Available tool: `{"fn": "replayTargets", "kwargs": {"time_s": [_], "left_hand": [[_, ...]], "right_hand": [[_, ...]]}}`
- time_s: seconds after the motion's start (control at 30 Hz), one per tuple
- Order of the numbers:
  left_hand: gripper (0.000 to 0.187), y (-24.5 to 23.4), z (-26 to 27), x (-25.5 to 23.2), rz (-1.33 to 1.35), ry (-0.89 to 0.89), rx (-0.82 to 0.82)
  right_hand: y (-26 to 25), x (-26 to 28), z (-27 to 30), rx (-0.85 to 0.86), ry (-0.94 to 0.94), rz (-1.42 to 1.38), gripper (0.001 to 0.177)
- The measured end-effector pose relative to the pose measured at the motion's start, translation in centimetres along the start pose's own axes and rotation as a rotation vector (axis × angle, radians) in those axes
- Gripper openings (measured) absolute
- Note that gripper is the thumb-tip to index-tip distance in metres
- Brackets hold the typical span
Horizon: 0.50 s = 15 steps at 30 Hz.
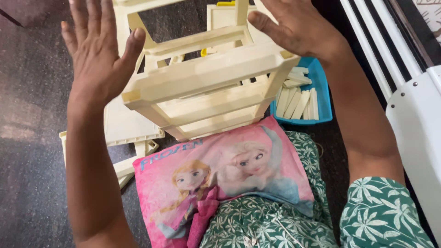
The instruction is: The person assembles a stack of cream-colored plastic frames by hand, inserting vertical supports and aligning each layer. The person works on a pink pillow on the floor, using parts from a blue bin to build a multi-tiered structure.
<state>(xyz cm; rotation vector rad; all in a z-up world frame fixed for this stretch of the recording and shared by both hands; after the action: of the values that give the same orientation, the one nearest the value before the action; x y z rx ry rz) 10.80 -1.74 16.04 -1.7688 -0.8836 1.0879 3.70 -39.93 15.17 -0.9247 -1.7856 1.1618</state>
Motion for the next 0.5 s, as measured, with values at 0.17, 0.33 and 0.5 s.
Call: {"fn": "replayTargets", "kwargs": {"time_s": [0.17,0.33,0.5], "left_hand": [[0.090,3.2,2.1,-0.8,-0.007,0.017,0.117],[0.086,4.3,1.7,-0.1,0.005,-0.023,0.150],[0.079,4.2,2.8,0.1,-0.017,-0.022,0.146]], "right_hand": [[2.3,1.5,0.6,-0.025,-0.124,0.082,0.075],[2.9,0.8,0.9,-0.018,-0.057,0.057,0.073],[2.6,1.7,2.3,-0.127,-0.054,0.051,0.064]]}}
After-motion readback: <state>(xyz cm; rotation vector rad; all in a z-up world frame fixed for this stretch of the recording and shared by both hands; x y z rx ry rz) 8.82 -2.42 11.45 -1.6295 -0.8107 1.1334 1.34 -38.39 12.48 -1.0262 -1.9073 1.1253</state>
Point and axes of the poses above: each hand's wrist, its own z-axis away from the middle knuckle, its own y-axis out of the palm, x = y × z, the point moved 2 cm from there along -z, towards the middle knuckle, and after that the axes turned 9 degrees about -y, right-handed, at the moved point
